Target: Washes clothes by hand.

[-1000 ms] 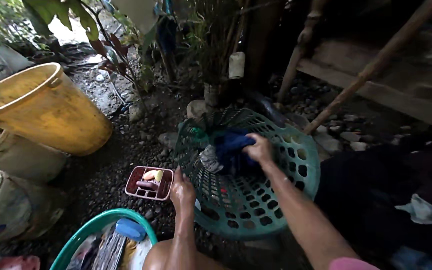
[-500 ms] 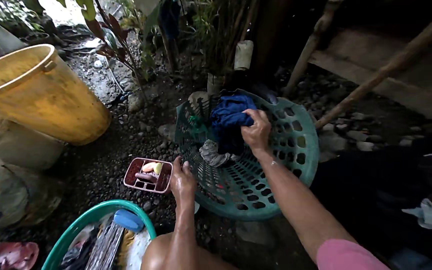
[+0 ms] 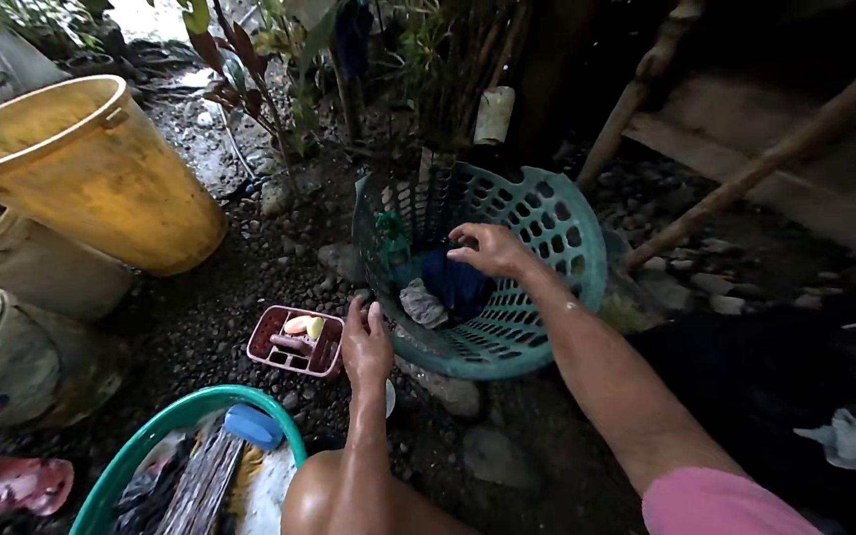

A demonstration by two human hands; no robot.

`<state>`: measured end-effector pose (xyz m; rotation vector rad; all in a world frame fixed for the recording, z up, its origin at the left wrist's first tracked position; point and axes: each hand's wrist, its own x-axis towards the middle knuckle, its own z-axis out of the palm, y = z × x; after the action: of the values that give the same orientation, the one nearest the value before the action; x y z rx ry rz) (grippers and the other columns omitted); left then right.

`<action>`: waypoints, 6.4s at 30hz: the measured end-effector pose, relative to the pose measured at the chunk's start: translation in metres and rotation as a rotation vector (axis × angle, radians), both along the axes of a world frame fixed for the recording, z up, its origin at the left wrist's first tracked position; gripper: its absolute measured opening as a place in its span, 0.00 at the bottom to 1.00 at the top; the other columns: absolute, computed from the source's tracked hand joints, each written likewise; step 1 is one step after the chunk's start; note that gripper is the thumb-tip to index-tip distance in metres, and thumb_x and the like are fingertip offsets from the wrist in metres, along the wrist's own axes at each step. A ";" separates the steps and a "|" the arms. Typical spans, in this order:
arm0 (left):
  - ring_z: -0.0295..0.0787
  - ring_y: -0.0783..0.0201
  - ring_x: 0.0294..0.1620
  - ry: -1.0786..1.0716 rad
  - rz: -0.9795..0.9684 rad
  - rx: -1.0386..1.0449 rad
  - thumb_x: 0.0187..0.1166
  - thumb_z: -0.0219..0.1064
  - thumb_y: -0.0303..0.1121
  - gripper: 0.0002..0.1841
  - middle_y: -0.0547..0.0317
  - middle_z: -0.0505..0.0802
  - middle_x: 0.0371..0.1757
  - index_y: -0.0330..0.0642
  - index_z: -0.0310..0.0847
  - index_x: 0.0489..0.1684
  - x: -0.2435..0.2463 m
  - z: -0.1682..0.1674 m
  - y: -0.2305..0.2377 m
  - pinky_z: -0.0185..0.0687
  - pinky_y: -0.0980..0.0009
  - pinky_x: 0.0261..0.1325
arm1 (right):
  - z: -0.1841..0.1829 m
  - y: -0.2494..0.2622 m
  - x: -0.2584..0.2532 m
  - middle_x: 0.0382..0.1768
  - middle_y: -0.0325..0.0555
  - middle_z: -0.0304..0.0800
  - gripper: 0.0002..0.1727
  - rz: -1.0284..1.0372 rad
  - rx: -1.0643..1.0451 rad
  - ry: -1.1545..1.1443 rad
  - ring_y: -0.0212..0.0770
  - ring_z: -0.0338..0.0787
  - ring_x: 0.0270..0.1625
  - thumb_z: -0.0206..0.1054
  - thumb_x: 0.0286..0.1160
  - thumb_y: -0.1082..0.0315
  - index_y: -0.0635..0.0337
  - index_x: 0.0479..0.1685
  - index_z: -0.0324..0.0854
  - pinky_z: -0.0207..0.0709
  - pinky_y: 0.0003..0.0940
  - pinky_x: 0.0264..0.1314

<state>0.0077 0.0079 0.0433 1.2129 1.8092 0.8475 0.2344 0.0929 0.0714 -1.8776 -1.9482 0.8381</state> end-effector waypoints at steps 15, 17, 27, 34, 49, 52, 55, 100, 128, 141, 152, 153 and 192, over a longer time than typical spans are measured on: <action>0.91 0.74 0.52 -0.118 0.010 0.402 0.86 0.55 0.31 0.15 0.58 0.93 0.52 0.30 0.83 0.58 -0.141 0.082 -0.131 0.88 0.73 0.58 | -0.002 -0.070 -0.009 0.48 0.65 0.94 0.15 0.357 0.391 0.056 0.63 0.93 0.51 0.70 0.79 0.68 0.72 0.55 0.88 0.82 0.63 0.61; 0.91 0.75 0.52 0.051 0.069 0.363 0.86 0.57 0.34 0.16 0.59 0.93 0.53 0.33 0.84 0.58 -0.180 0.093 -0.169 0.88 0.74 0.58 | 0.004 -0.077 -0.025 0.46 0.64 0.94 0.15 0.396 0.562 0.092 0.62 0.94 0.48 0.70 0.77 0.67 0.71 0.52 0.89 0.84 0.62 0.57; 0.90 0.65 0.54 0.131 0.302 -0.013 0.88 0.53 0.31 0.17 0.50 0.92 0.57 0.31 0.83 0.61 -0.317 0.065 -0.344 0.84 0.64 0.65 | 0.027 -0.097 -0.214 0.46 0.59 0.95 0.12 1.039 0.288 0.247 0.49 0.94 0.47 0.66 0.80 0.70 0.70 0.50 0.90 0.85 0.48 0.58; 0.80 0.44 0.75 -0.010 -0.093 -0.564 0.92 0.51 0.31 0.19 0.37 0.85 0.72 0.33 0.78 0.73 -0.332 -0.102 -0.319 0.67 0.48 0.82 | -0.106 -0.102 -0.396 0.62 0.69 0.88 0.17 1.486 -0.294 -0.375 0.68 0.85 0.69 0.64 0.86 0.69 0.70 0.65 0.84 0.70 0.66 0.76; 0.67 0.38 0.86 0.129 0.172 -0.685 0.93 0.51 0.39 0.27 0.32 0.75 0.82 0.36 0.61 0.88 -0.373 -0.219 -0.279 0.58 0.45 0.88 | -0.282 -0.137 -0.450 0.78 0.65 0.76 0.20 1.395 -0.394 -0.830 0.70 0.74 0.80 0.60 0.84 0.72 0.68 0.72 0.79 0.69 0.71 0.73; 0.56 0.37 0.91 0.276 0.065 -0.705 0.89 0.60 0.40 0.34 0.37 0.63 0.90 0.42 0.53 0.93 -0.351 -0.231 -0.277 0.53 0.40 0.88 | -0.281 -0.142 -0.454 0.79 0.68 0.74 0.20 1.400 -0.458 -0.893 0.71 0.71 0.82 0.61 0.84 0.70 0.73 0.70 0.79 0.67 0.72 0.75; 0.41 0.34 0.94 0.343 -0.069 -0.770 0.80 0.69 0.37 0.48 0.33 0.45 0.94 0.37 0.37 0.95 -0.327 -0.242 -0.277 0.38 0.38 0.91 | -0.276 -0.159 -0.451 0.73 0.72 0.79 0.20 1.538 -0.534 -0.968 0.72 0.76 0.78 0.63 0.83 0.69 0.76 0.66 0.80 0.67 0.73 0.74; 0.71 0.35 0.82 0.056 -0.230 -0.660 0.90 0.57 0.34 0.21 0.31 0.77 0.79 0.34 0.75 0.77 -0.310 -0.269 -0.266 0.64 0.40 0.83 | -0.253 -0.128 -0.461 0.56 0.73 0.86 0.20 1.457 -0.538 -0.277 0.67 0.85 0.63 0.63 0.87 0.63 0.78 0.50 0.85 0.72 0.62 0.70; 0.53 0.47 0.93 0.236 -0.105 -0.501 0.86 0.53 0.25 0.18 0.47 0.69 0.89 0.33 0.86 0.65 -0.327 -0.257 -0.261 0.45 0.49 0.93 | -0.288 -0.149 -0.450 0.67 0.73 0.83 0.24 1.510 -0.633 -0.718 0.72 0.79 0.74 0.70 0.79 0.62 0.70 0.68 0.81 0.67 0.71 0.75; 0.71 0.33 0.81 0.208 -0.469 -0.792 0.87 0.59 0.33 0.20 0.33 0.81 0.76 0.35 0.78 0.73 -0.311 -0.264 -0.268 0.58 0.36 0.84 | -0.274 -0.146 -0.452 0.81 0.78 0.67 0.29 1.206 -0.403 -0.652 0.74 0.68 0.83 0.57 0.87 0.72 0.78 0.83 0.61 0.62 0.67 0.83; 0.78 0.35 0.76 0.094 -0.334 -0.780 0.91 0.54 0.44 0.24 0.32 0.87 0.68 0.32 0.81 0.69 -0.313 -0.252 -0.254 0.62 0.37 0.82 | -0.283 -0.152 -0.459 0.82 0.73 0.68 0.34 1.511 -0.585 -0.479 0.73 0.72 0.81 0.69 0.82 0.63 0.61 0.87 0.66 0.64 0.69 0.81; 0.79 0.34 0.75 0.062 -0.326 -0.723 0.92 0.52 0.44 0.25 0.30 0.87 0.67 0.30 0.81 0.69 -0.314 -0.248 -0.252 0.63 0.38 0.81 | -0.285 -0.150 -0.459 0.79 0.75 0.71 0.30 1.534 -0.650 -0.554 0.75 0.73 0.81 0.66 0.85 0.65 0.65 0.85 0.67 0.63 0.71 0.80; 0.48 0.15 0.86 0.697 1.024 -0.071 0.71 0.71 0.40 0.17 0.19 0.69 0.82 0.33 0.94 0.43 -0.396 -0.221 -0.393 0.35 0.15 0.75 | -0.251 -0.113 -0.475 0.71 0.74 0.81 0.30 0.257 -0.112 0.263 0.67 0.80 0.76 0.73 0.77 0.69 0.73 0.77 0.74 0.67 0.63 0.80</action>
<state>-0.3883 -0.3849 -0.1773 0.4661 3.0932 0.9133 -0.2407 -0.0201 -0.1797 -1.4993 -2.0341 1.2240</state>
